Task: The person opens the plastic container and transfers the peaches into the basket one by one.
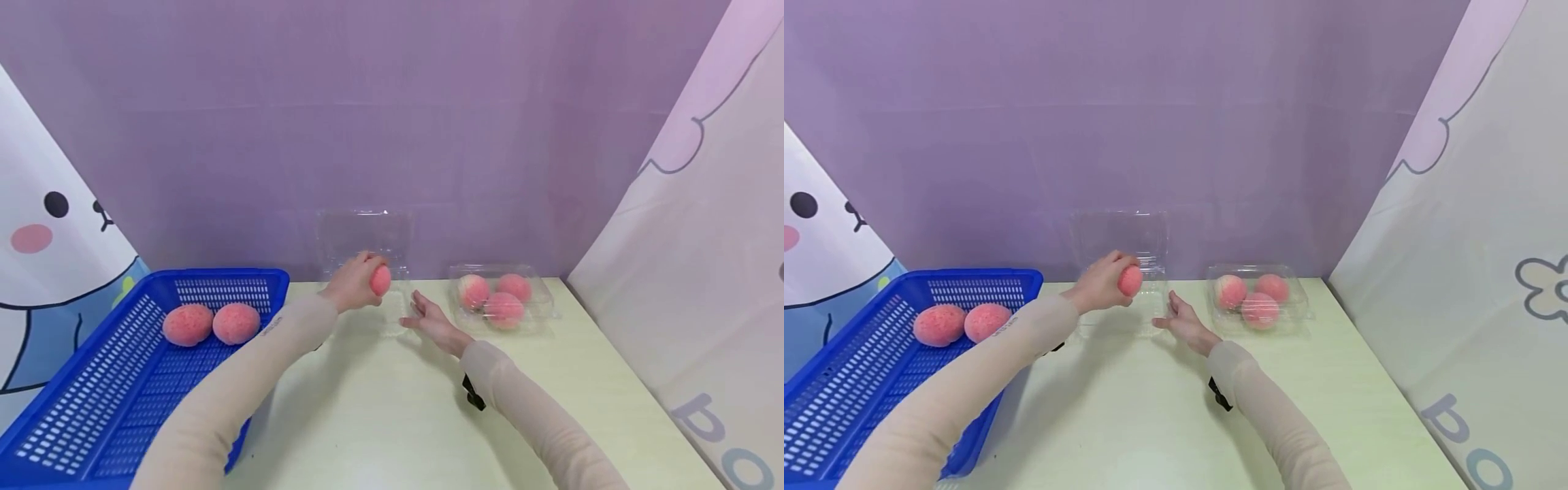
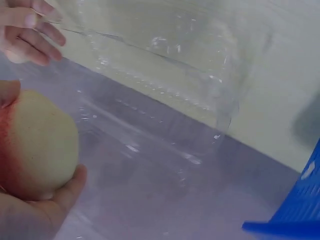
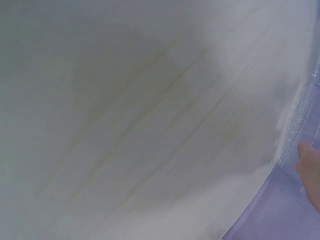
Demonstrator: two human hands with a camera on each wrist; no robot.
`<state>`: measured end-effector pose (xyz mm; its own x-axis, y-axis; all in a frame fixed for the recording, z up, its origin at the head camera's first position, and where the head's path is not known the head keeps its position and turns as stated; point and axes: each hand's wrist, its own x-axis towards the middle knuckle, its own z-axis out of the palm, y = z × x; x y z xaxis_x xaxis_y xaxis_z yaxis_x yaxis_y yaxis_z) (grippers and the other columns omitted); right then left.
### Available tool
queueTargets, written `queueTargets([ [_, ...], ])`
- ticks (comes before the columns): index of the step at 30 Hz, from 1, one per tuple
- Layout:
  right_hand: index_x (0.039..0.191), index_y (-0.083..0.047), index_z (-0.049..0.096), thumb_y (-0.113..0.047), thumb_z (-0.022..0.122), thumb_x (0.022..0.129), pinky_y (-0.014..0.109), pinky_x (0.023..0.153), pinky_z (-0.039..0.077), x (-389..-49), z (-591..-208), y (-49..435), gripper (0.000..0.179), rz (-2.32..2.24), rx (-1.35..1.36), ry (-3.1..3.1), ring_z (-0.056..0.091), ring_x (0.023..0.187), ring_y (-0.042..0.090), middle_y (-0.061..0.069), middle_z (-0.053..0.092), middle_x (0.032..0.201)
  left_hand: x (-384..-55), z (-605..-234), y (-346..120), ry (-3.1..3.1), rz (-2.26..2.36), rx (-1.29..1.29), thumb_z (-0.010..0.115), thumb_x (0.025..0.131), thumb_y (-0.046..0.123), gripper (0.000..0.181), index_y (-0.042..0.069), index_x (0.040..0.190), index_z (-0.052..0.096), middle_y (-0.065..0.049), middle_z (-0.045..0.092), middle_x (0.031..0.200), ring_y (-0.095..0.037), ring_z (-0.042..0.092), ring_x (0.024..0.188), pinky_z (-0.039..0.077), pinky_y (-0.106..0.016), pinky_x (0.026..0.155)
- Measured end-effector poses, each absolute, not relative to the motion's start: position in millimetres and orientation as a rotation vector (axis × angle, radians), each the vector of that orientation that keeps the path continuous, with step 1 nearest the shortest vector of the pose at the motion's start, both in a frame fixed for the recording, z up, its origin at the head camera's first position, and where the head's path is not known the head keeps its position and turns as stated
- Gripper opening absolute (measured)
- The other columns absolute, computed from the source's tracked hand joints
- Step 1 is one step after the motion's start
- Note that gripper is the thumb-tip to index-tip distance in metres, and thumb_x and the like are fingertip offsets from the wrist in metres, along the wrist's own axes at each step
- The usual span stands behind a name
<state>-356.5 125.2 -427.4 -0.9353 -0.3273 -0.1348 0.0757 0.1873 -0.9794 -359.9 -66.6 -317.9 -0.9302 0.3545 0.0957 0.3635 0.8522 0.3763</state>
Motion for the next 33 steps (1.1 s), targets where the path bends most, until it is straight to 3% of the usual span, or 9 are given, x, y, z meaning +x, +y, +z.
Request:
queueTargets([
  [6,0.147,-0.004,0.004,-0.009,0.062,0.084,0.039,0.113,0.018,-358.0,-428.3,125.0,0.085,-1.811,-0.229,2.144,0.013,0.141,0.027,0.010,0.006,0.154,-335.1,-300.2,-77.4,-2.980,-0.737,-0.448,0.081,0.064,0.020,0.072,0.018,0.128,0.048,-0.009,0.047,0.122,-0.031,0.051,0.105,0.047,-0.052,0.085],
  [12,0.147,-0.004,0.003,-0.008,0.062,0.085,0.039,0.113,0.017,-358.3,-425.4,124.7,0.086,-1.808,-0.249,2.148,0.012,0.141,0.027,0.010,0.004,0.154,-309.3,-289.2,-102.1,-2.953,-0.749,-0.473,0.080,0.065,0.020,0.071,0.016,0.128,0.048,-0.010,0.048,0.123,-0.031,0.052,0.104,0.050,-0.050,0.082],
  [33,0.147,-0.005,0.001,-0.009,0.062,0.085,0.039,0.113,0.016,-361.6,-427.8,120.2,0.087,-1.794,-0.250,2.137,0.011,0.141,0.026,0.008,0.002,0.154,-266.3,-291.4,-236.8,-2.934,-0.489,-0.443,0.075,0.071,0.025,0.065,0.011,0.128,0.046,-0.016,0.045,0.124,-0.038,0.049,0.104,0.047,-0.059,0.080],
])
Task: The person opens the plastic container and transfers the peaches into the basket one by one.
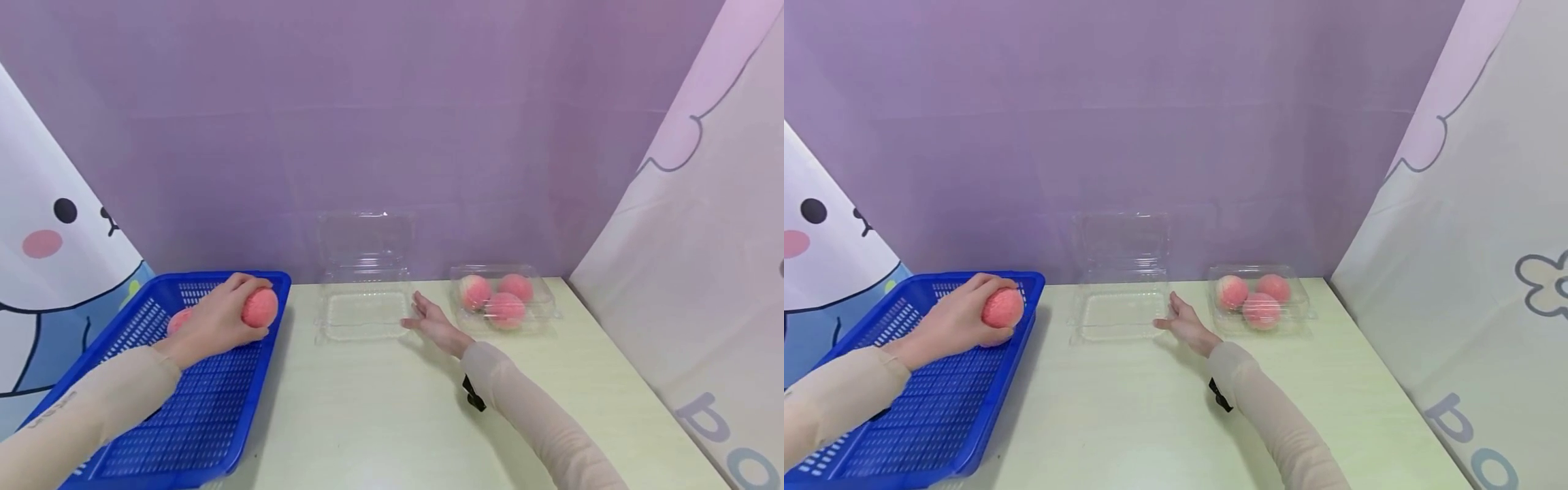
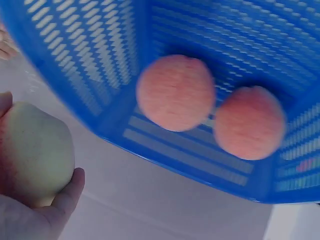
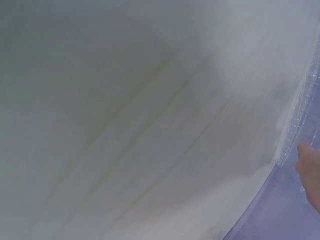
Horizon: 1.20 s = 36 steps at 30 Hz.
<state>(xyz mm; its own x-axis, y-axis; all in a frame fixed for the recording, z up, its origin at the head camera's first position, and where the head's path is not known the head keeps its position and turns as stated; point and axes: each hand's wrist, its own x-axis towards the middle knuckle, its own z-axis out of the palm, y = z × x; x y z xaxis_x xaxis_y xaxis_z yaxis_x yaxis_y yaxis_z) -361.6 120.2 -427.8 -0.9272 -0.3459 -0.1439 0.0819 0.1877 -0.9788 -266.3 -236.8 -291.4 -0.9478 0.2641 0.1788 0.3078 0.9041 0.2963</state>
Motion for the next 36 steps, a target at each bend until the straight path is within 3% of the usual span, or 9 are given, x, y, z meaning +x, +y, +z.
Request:
queueTargets([
  [6,0.147,-0.005,0.001,-0.010,0.062,0.084,0.040,0.113,0.016,-360.5,-427.5,118.2,0.087,-1.802,-0.255,2.136,0.011,0.141,0.027,0.009,0.002,0.154,-258.5,-295.8,-268.5,-2.946,-0.493,-0.395,0.076,0.072,0.034,0.066,0.011,0.126,0.046,-0.018,0.044,0.125,-0.040,0.049,0.103,0.049,-0.059,0.076],
  [17,0.147,-0.004,0.002,-0.009,0.062,0.085,0.040,0.113,0.016,-359.7,-425.8,119.7,0.086,-1.805,-0.264,2.138,0.011,0.141,0.028,0.010,0.003,0.154,-251.0,-323.0,-315.1,-2.955,-0.447,-0.414,0.079,0.065,0.023,0.063,0.006,0.119,0.052,-0.018,0.050,0.112,-0.036,0.054,0.093,0.051,-0.055,0.071],
  [28,0.146,-0.001,0.001,-0.006,0.061,0.085,0.041,0.113,0.015,-358.8,-423.5,120.9,0.086,-1.821,-0.282,2.130,0.010,0.141,0.030,0.013,0.002,0.154,-250.3,-351.5,-340.7,-3.063,-0.450,-0.360,0.079,0.066,0.023,0.073,0.005,0.128,0.044,-0.022,0.038,0.130,-0.044,0.049,0.104,0.046,-0.062,0.077],
  [36,0.146,-0.002,0.002,-0.008,0.062,0.084,0.041,0.113,0.015,-357.3,-424.3,119.9,0.087,-1.802,-0.264,2.141,0.011,0.140,0.030,0.012,0.002,0.154,-250.8,-371.8,-349.0,-3.081,-0.412,-0.411,0.079,0.066,0.025,0.074,0.002,0.127,0.045,-0.019,0.037,0.125,-0.044,0.050,0.102,0.045,-0.062,0.079],
])
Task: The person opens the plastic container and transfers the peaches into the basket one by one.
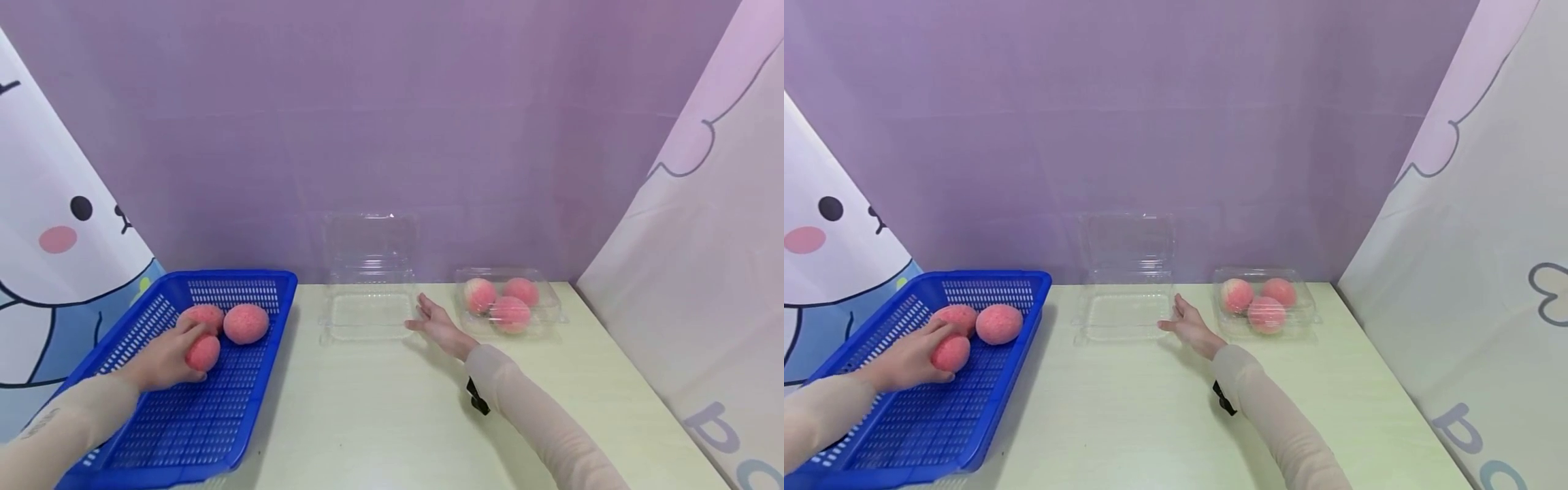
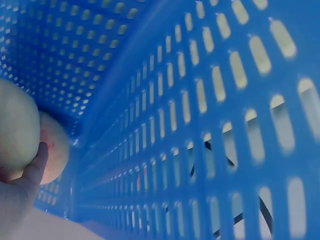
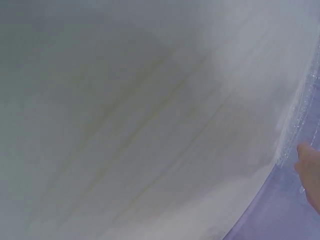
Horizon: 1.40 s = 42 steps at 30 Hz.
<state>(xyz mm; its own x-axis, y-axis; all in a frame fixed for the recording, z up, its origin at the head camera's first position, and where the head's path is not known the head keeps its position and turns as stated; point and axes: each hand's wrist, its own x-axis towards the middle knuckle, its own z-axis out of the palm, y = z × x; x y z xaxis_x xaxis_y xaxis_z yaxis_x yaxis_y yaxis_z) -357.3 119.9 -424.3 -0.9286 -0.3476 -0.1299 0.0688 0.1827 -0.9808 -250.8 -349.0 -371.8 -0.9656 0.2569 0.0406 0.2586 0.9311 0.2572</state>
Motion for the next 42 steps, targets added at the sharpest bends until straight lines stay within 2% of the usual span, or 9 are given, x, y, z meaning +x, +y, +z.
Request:
queueTargets([
  [7,0.146,-0.002,0.002,-0.008,0.063,0.083,0.039,0.113,0.015,-356.5,-427.6,119.5,0.088,-1.805,-0.261,2.134,0.011,0.141,0.029,0.012,0.003,0.154,-247.9,-388.4,-355.7,-3.117,-0.305,-0.425,0.076,0.068,0.035,0.073,0.005,0.128,0.045,-0.021,0.039,0.128,-0.046,0.046,0.109,0.040,-0.065,0.084],
  [16,0.146,-0.004,0.001,-0.009,0.060,0.086,0.040,0.113,0.015,-359.9,-425.8,120.5,0.085,-1.793,-0.280,2.144,0.010,0.141,0.029,0.011,0.001,0.154,-250.9,-382.4,-362.1,-3.152,-0.173,-0.496,0.073,0.072,0.040,0.074,0.007,0.131,0.043,-0.021,0.036,0.132,-0.047,0.044,0.113,0.037,-0.066,0.088],
  [23,0.146,-0.003,0.001,-0.009,0.062,0.085,0.040,0.113,0.015,-359.6,-424.8,119.3,0.087,-1.794,-0.279,2.139,0.010,0.141,0.029,0.011,0.002,0.154,-249.6,-378.8,-361.3,-3.260,-0.266,-0.383,0.075,0.070,0.038,0.083,0.008,0.137,0.035,-0.023,0.026,0.139,-0.051,0.038,0.116,0.033,-0.069,0.088],
  [30,0.146,-0.004,-0.001,-0.008,0.060,0.086,0.041,0.113,0.017,-358.2,-426.6,119.4,0.085,-1.816,-0.271,2.110,0.009,0.141,0.028,0.011,0.001,0.154,-249.4,-378.0,-361.2,-3.250,-0.267,-0.402,0.079,0.066,0.031,0.087,0.003,0.136,0.037,-0.026,0.031,0.135,-0.052,0.037,0.115,0.033,-0.069,0.087],
  [42,0.146,-0.004,0.001,-0.008,0.060,0.086,0.040,0.113,0.016,-358.5,-429.1,119.7,0.085,-1.830,-0.274,2.121,0.011,0.141,0.028,0.011,0.002,0.154,-245.0,-376.4,-361.8,-3.273,-0.321,-0.332,0.079,0.065,0.026,0.093,0.002,0.140,0.031,-0.029,0.024,0.141,-0.055,0.029,0.120,0.025,-0.072,0.091],
])
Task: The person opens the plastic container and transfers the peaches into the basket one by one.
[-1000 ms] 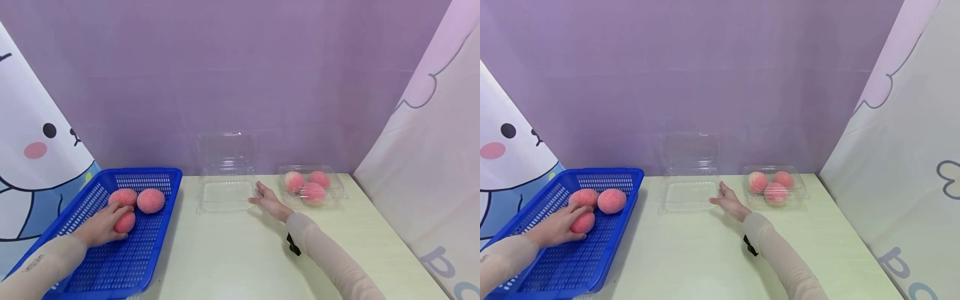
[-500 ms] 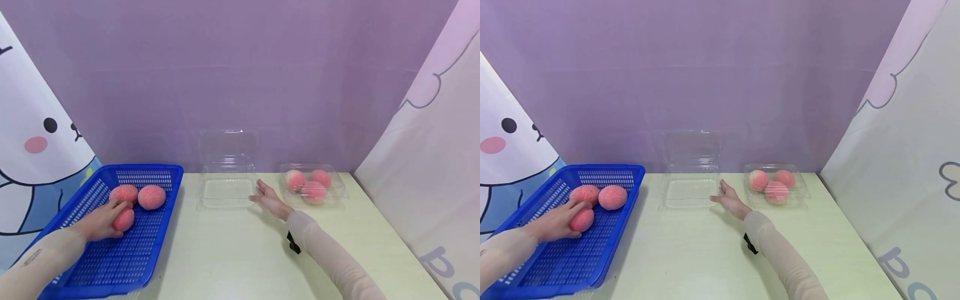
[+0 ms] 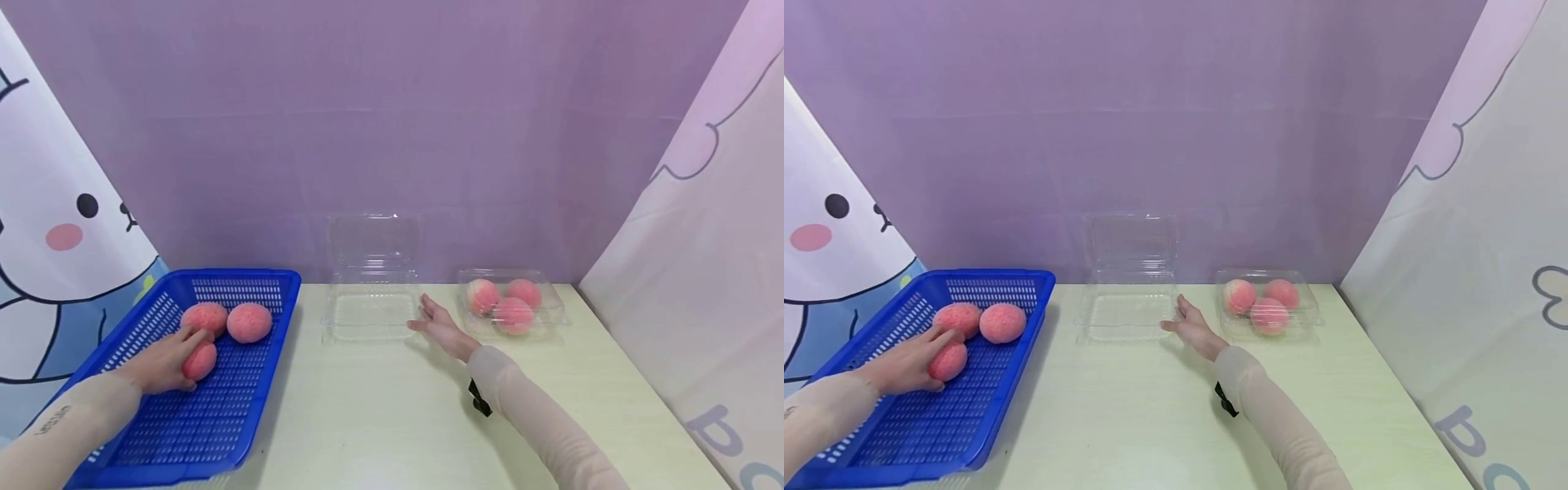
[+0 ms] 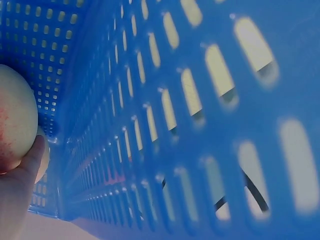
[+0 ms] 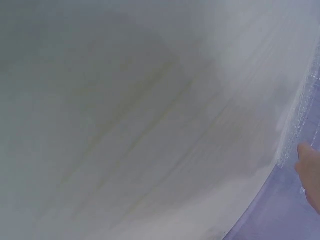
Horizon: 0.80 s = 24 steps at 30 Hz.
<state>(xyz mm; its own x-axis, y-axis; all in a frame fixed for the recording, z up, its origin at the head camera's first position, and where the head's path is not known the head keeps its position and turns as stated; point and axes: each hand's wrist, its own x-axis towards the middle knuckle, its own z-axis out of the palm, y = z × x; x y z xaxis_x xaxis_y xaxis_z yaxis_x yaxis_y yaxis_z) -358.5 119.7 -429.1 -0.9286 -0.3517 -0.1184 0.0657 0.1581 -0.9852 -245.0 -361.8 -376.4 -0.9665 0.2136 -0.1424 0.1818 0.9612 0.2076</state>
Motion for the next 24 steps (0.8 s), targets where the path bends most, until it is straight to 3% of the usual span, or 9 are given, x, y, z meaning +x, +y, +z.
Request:
queueTargets([
  [6,0.146,-0.003,0.000,-0.011,0.061,0.086,0.041,0.113,0.016,-358.7,-429.9,120.7,0.085,-1.817,-0.296,2.112,0.010,0.141,0.029,0.011,0.001,0.154,-244.5,-373.5,-360.7,2.961,0.253,0.313,0.080,0.064,0.025,0.088,-0.001,0.135,0.036,-0.028,0.025,0.138,-0.054,0.032,0.117,0.027,-0.071,0.091],
  [18,0.146,-0.003,-0.003,-0.012,0.059,0.088,0.042,0.113,0.015,-354.8,-423.5,122.0,0.086,-1.800,-0.314,2.121,0.009,0.141,0.031,0.013,0.000,0.154,-242.4,-353.9,-340.7,2.905,0.339,0.295,0.077,0.068,0.022,0.089,-0.009,0.137,0.029,-0.031,0.022,0.136,-0.055,0.032,0.116,0.030,-0.071,0.088],
  [24,0.146,-0.003,-0.001,-0.011,0.061,0.087,0.042,0.113,0.018,-356.8,-428.0,123.2,0.086,-1.830,-0.296,2.129,0.012,0.141,0.029,0.012,0.005,0.154,-238.6,-339.4,-317.4,2.942,0.325,0.356,0.076,0.069,0.022,0.076,-0.006,0.131,0.041,-0.032,0.032,0.133,-0.052,0.036,0.117,0.032,-0.068,0.090],
])
